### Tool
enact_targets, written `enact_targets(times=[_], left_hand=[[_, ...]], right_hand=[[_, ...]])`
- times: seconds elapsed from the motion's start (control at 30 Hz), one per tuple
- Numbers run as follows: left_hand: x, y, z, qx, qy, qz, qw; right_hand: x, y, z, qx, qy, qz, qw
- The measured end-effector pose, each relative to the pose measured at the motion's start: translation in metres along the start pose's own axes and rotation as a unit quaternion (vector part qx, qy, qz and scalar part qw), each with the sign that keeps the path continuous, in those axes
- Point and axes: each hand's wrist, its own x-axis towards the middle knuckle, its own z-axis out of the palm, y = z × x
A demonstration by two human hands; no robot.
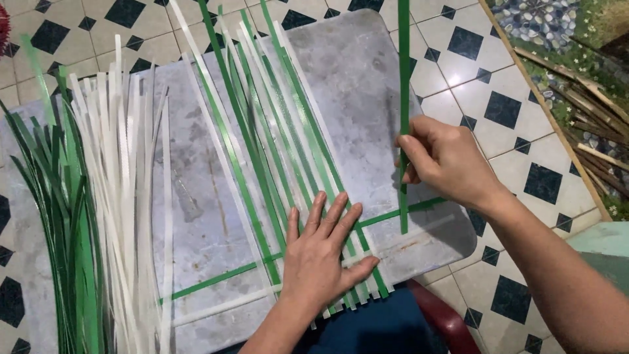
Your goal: Weaving green and white plastic strips together on a flat surface to create a mat.
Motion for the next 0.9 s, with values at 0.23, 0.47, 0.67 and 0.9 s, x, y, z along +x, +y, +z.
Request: enact_targets(times=[0.23, 0.47, 0.67, 0.9], left_hand=[[0.0, 0.0, -0.001, -0.014, 0.006, -0.002, 1.0], [0.0, 0.001, -0.001, -0.001, 0.015, 0.0, 1.0], [0.001, 0.002, -0.002, 0.002, 0.016, -0.002, 1.0], [0.001, 0.002, -0.002, -0.004, 0.017, 0.002, 1.0]], right_hand=[[-0.014, 0.01, -0.01, -0.042, 0.024, -0.05, 0.998], [-0.006, 0.006, -0.002, -0.011, -0.046, 0.108, 0.993], [0.003, 0.009, 0.037, 0.048, -0.145, 0.217, 0.964], [0.003, 0.002, 0.056, 0.058, -0.148, 0.193, 0.968]])
